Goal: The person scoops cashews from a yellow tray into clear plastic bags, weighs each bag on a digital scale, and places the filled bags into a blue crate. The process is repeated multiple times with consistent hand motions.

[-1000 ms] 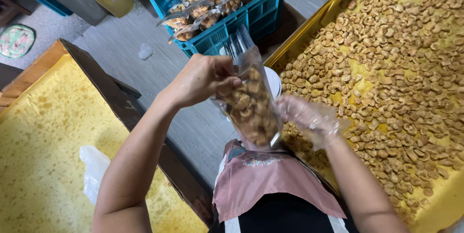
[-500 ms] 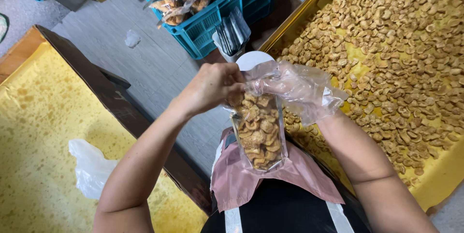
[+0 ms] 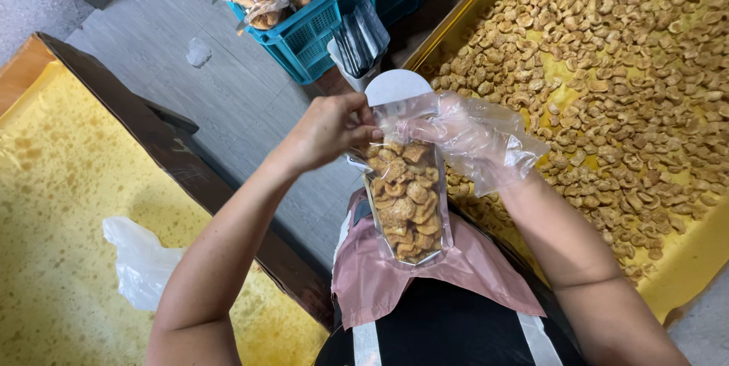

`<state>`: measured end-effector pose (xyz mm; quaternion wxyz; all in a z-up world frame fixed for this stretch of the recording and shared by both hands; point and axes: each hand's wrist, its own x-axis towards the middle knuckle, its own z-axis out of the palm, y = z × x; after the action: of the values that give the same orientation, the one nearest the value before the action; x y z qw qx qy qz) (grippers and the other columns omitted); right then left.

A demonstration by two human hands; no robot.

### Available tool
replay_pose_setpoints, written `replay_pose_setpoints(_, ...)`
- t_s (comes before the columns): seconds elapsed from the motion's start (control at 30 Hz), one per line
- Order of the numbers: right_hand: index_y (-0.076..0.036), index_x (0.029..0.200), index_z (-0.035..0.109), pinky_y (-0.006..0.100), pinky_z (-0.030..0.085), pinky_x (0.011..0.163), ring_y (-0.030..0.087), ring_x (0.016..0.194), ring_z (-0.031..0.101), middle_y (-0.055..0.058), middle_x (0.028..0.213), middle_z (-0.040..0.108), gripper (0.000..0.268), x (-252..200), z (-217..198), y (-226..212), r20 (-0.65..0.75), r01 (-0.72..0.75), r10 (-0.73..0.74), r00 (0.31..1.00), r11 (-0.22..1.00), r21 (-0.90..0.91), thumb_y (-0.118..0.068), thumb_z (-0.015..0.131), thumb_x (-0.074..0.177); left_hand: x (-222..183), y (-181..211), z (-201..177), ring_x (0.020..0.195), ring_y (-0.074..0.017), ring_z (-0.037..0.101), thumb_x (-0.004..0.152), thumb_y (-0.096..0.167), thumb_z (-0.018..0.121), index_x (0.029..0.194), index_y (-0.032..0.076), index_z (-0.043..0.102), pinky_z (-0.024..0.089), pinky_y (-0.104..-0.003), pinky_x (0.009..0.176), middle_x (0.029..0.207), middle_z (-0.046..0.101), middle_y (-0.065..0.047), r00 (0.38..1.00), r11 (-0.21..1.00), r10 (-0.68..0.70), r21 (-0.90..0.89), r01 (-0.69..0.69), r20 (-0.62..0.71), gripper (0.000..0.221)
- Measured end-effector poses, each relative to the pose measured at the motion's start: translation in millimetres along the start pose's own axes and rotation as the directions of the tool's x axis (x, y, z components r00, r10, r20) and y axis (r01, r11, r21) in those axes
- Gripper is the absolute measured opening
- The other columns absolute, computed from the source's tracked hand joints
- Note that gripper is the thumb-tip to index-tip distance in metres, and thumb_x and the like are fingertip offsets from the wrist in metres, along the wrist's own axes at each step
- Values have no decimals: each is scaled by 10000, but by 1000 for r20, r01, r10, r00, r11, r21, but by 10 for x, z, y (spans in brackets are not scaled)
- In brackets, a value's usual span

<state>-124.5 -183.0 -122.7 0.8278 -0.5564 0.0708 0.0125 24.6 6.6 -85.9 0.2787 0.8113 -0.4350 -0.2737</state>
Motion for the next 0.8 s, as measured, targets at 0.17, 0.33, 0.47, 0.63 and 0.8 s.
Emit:
replay_pose_setpoints(0.17, -43, 1134, 751, 319, 599, 903, 153, 996, 727, 77, 1074, 785, 284, 148, -242, 450, -41, 71, -89, 995, 941, -330, -142, 782, 870, -137, -3, 462, 815, -225, 745, 1019, 39, 617, 884, 28, 660, 655, -337, 744, 824, 751, -93, 877, 898, 417, 260, -356, -240, 142)
replay_pose_setpoints(0.33, -62, 1175, 738, 313, 588, 928, 149, 1030, 720, 69, 1116, 780, 288, -70, -354, 346, 36, 106, -104, 994, 993, -44, -185, 763, 916, -80, 84, 288, 801, -230, 764, 987, 120, 616, 1091, 39, 561, 671, -335, 735, 932, 741, -99, 975, 988, 154, 2, -156, -160, 143)
replay_pose_setpoints(0.47, -74, 1200, 749, 280, 574, 948, 129, 1049, 719, 49, 1118, 785, 274, -116, -359, 155, 28, 154, -151, 988, 963, -219, -204, 702, 963, -37, 146, -34, 840, -257, 765, 888, 142, 740, 1221, -44, 611, 635, -393, 723, 953, 768, -172, 955, 960, 279, 50, -276, -96, 403)
replay_pose_setpoints(0.63, -57, 1200, 760, 269, 576, 867, 122, 958, 716, 53, 1048, 791, 256, -119, -265, 225, -142, 102, -141, 980, 962, -251, -160, 704, 972, 184, 392, -96, 744, -232, 772, 896, 255, 746, 1057, 60, 784, 626, -367, 725, 915, 790, -140, 974, 941, 211, 254, -225, 83, 256)
replay_pose_setpoints(0.8, -69, 1216, 748, 251, 561, 811, 96, 885, 680, 65, 980, 771, 250, -110, -202, 303, -231, 64, -158, 960, 927, -370, -162, 692, 991, 466, 567, 18, 675, -219, 734, 875, 312, 771, 1047, 51, 768, 622, -360, 675, 847, 777, -136, 961, 935, 140, 287, -208, 239, 312)
